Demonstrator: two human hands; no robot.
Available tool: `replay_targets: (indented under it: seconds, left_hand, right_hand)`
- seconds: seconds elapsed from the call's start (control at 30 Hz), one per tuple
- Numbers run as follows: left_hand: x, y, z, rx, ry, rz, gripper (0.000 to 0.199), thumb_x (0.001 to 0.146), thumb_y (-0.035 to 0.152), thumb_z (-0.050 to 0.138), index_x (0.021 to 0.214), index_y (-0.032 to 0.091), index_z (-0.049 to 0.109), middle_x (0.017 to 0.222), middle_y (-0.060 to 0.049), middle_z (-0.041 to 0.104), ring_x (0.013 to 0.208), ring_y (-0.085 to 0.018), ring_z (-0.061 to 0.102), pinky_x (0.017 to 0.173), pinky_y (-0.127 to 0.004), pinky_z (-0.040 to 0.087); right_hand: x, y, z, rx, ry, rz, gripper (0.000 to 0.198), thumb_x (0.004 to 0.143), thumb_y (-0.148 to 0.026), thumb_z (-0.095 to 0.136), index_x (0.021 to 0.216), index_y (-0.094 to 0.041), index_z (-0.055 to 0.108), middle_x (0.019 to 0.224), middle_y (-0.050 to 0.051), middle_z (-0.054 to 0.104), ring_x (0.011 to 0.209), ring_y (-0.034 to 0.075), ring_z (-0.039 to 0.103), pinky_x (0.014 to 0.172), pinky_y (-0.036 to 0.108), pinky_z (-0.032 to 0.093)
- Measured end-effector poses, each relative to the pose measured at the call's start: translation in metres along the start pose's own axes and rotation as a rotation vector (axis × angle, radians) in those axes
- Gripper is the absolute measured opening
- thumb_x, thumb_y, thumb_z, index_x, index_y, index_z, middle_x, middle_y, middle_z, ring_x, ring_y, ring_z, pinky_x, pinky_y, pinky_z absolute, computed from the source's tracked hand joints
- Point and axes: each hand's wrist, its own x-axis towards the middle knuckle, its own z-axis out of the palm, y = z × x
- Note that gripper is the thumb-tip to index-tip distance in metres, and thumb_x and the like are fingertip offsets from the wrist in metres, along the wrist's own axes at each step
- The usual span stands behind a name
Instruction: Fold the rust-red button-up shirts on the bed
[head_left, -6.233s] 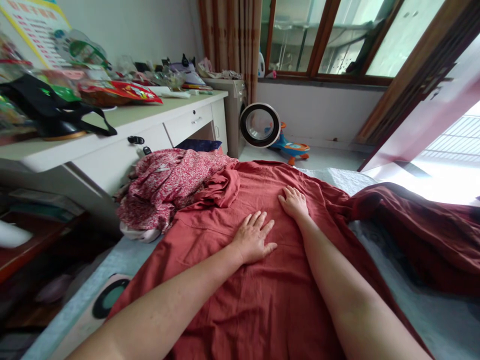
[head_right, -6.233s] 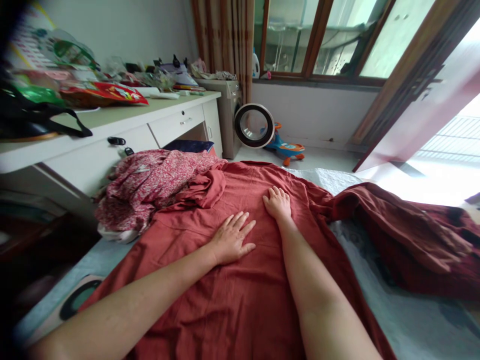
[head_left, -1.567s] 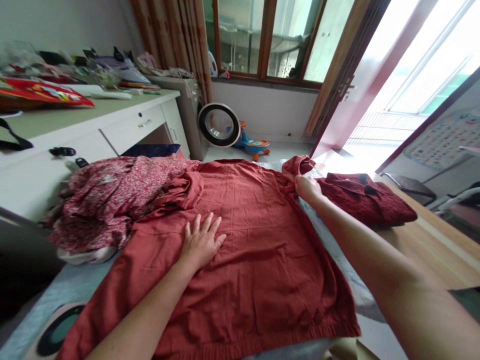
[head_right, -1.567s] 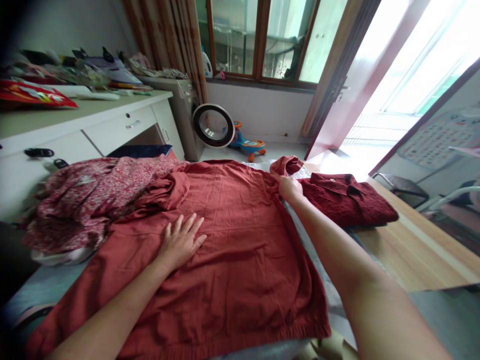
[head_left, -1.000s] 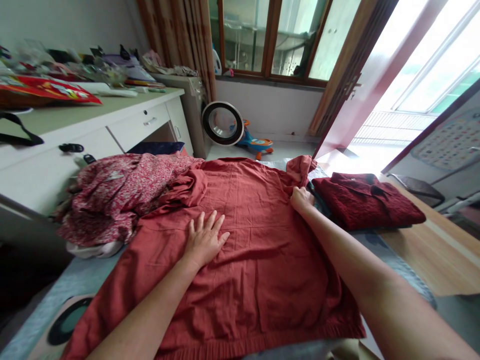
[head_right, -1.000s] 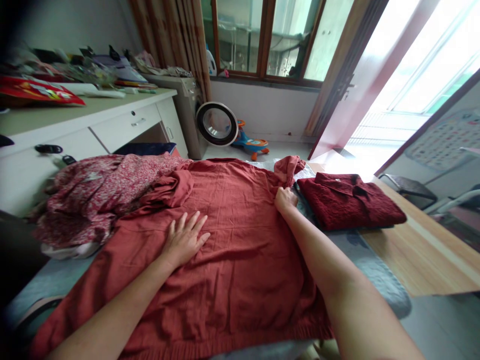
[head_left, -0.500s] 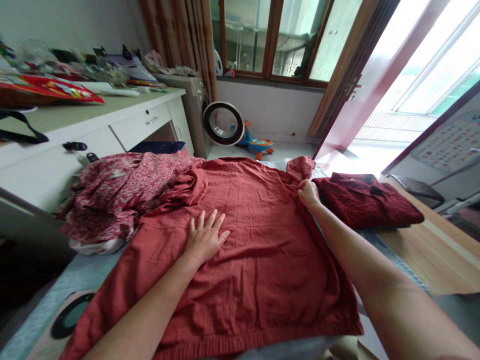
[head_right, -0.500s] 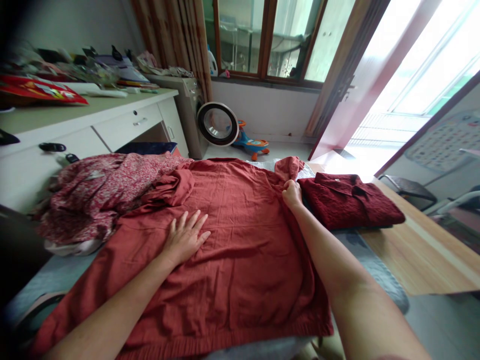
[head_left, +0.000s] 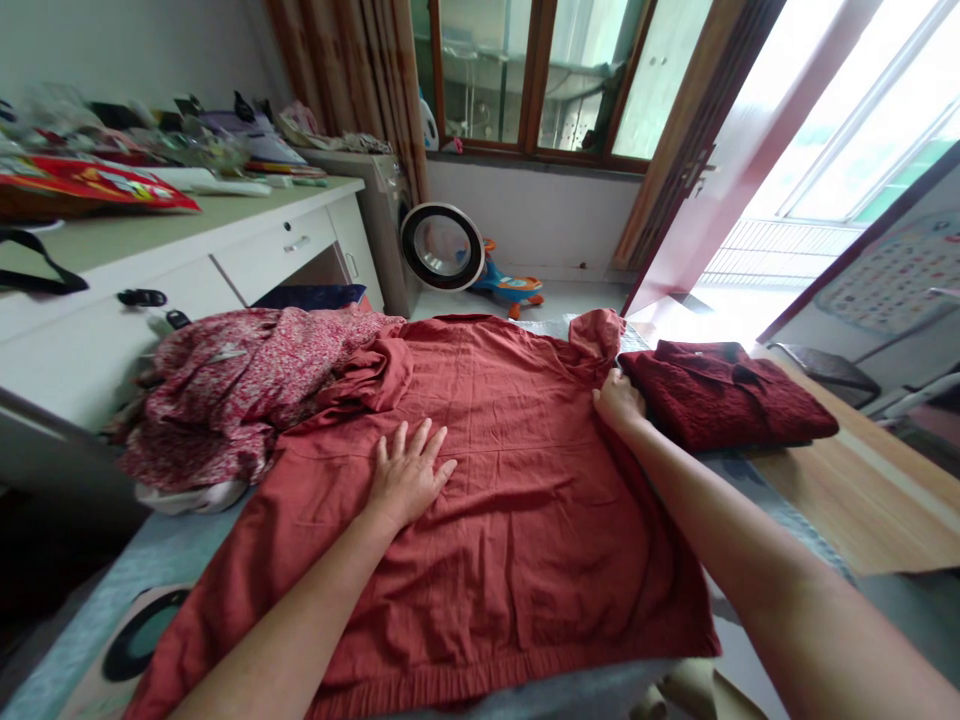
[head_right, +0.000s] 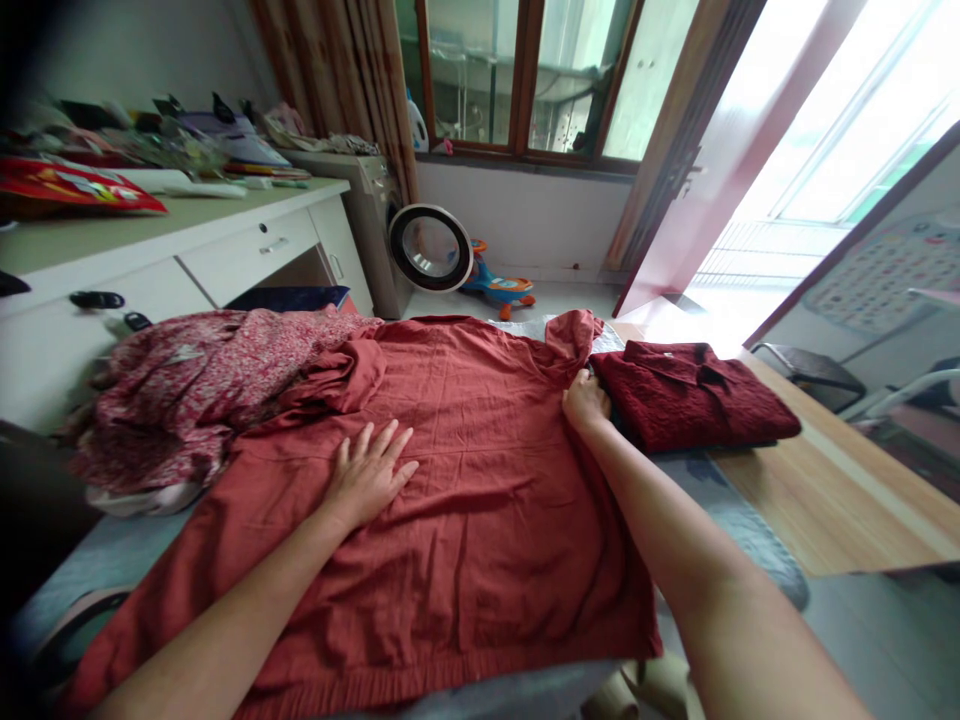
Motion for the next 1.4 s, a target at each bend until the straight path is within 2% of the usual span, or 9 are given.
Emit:
replay_targets:
  seconds: [0.23,0.43,0.53,0.63,0.8,1.0,1.17,1.3,1.4]
  left_hand:
    - [0.0,0.0,0.001,-0.005,-0.01,0.005,0.063,0.095,0.059,0.033,0.151,0.03,0.036,0.161,-0.005,0.028,0.145,-0.039,0.02,0.113,-0.062,0.017]
    - [0.0,0.0,0.0,0.005,-0.005,0.007,0.064,0.095,0.059,0.032,0.151,0.028,0.036,0.16,-0.005,0.029,0.145,-0.039,0.021,0.113,-0.062,0.018]
    - [0.0,0.0,0.0,0.009,-0.004,0.008,0.063,0.096,0.059,0.032,0.151,0.029,0.036,0.16,-0.004,0.029,0.145,-0.039,0.021,0.113,-0.061,0.018]
    - [0.0,-0.001,0.001,0.008,-0.005,0.009,0.063,0.095,0.059,0.032,0.151,0.029,0.035,0.161,-0.005,0.028,0.145,-0.039,0.02,0.112,-0.062,0.018]
    - [0.0,-0.001,0.001,-0.009,-0.015,0.009,0.064,0.095,0.059,0.033,0.151,0.029,0.034,0.161,-0.006,0.027,0.145,-0.04,0.02,0.112,-0.063,0.019]
    - [-0.001,-0.002,-0.004,-0.017,-0.013,0.008,0.061,0.095,0.055,0.035,0.15,0.027,0.038,0.16,-0.006,0.029,0.145,-0.037,0.022,0.113,-0.059,0.02]
    - [-0.016,0.022,-0.019,-0.118,-0.171,-0.041,0.064,0.095,0.056,0.035,0.15,0.022,0.037,0.161,-0.013,0.025,0.146,-0.04,0.02,0.112,-0.063,0.02]
    - [-0.051,0.058,-0.031,-0.262,-0.235,0.231,0.063,0.095,0.056,0.039,0.152,0.031,0.03,0.164,-0.007,0.014,0.15,-0.034,0.011,0.115,-0.062,0.016]
    - [-0.072,0.075,-0.032,-0.252,-0.227,0.351,0.066,0.091,0.055,0.049,0.15,0.031,0.034,0.163,-0.006,0.021,0.15,-0.034,0.011,0.115,-0.066,0.009]
  right_hand:
    - [-0.006,0.004,-0.002,0.034,-0.046,-0.031,0.025,0.09,-0.024,0.049,0.107,-0.013,0.065,0.113,0.019,0.067,0.104,0.028,0.066,0.083,0.032,0.048]
    - [-0.011,0.007,-0.009,0.216,0.054,0.011,0.033,0.093,-0.029,0.045,0.12,-0.012,0.055,0.11,0.018,0.069,0.101,0.027,0.066,0.083,0.031,0.047]
    - [-0.02,0.011,-0.011,0.266,-0.009,0.051,0.038,0.089,-0.032,0.052,0.121,-0.012,0.053,0.113,0.018,0.068,0.102,0.027,0.065,0.081,0.029,0.048]
    - [-0.03,0.016,-0.012,0.172,-0.077,0.02,0.032,0.089,-0.03,0.054,0.118,-0.015,0.056,0.111,0.017,0.069,0.1,0.027,0.067,0.079,0.03,0.048]
    - [-0.041,0.019,-0.009,-0.049,0.009,-0.05,0.028,0.098,-0.026,0.041,0.119,-0.016,0.056,0.104,0.018,0.071,0.094,0.025,0.069,0.079,0.032,0.048]
    - [-0.057,0.025,-0.014,-0.059,-0.071,-0.057,0.035,0.092,-0.04,0.051,0.111,-0.013,0.063,0.11,0.019,0.07,0.099,0.029,0.068,0.076,0.032,0.05]
    - [-0.076,0.032,-0.018,-0.072,-0.03,-0.109,0.027,0.093,-0.025,0.045,0.105,-0.013,0.066,0.112,0.018,0.067,0.099,0.025,0.068,0.078,0.029,0.048]
    - [-0.079,0.035,-0.015,0.015,0.048,-0.064,0.032,0.098,-0.028,0.037,0.116,-0.011,0.058,0.1,0.017,0.07,0.094,0.026,0.069,0.079,0.031,0.047]
    - [-0.078,0.036,-0.016,0.1,0.021,-0.018,0.036,0.098,-0.033,0.037,0.123,-0.012,0.052,0.102,0.017,0.071,0.095,0.027,0.068,0.078,0.032,0.046]
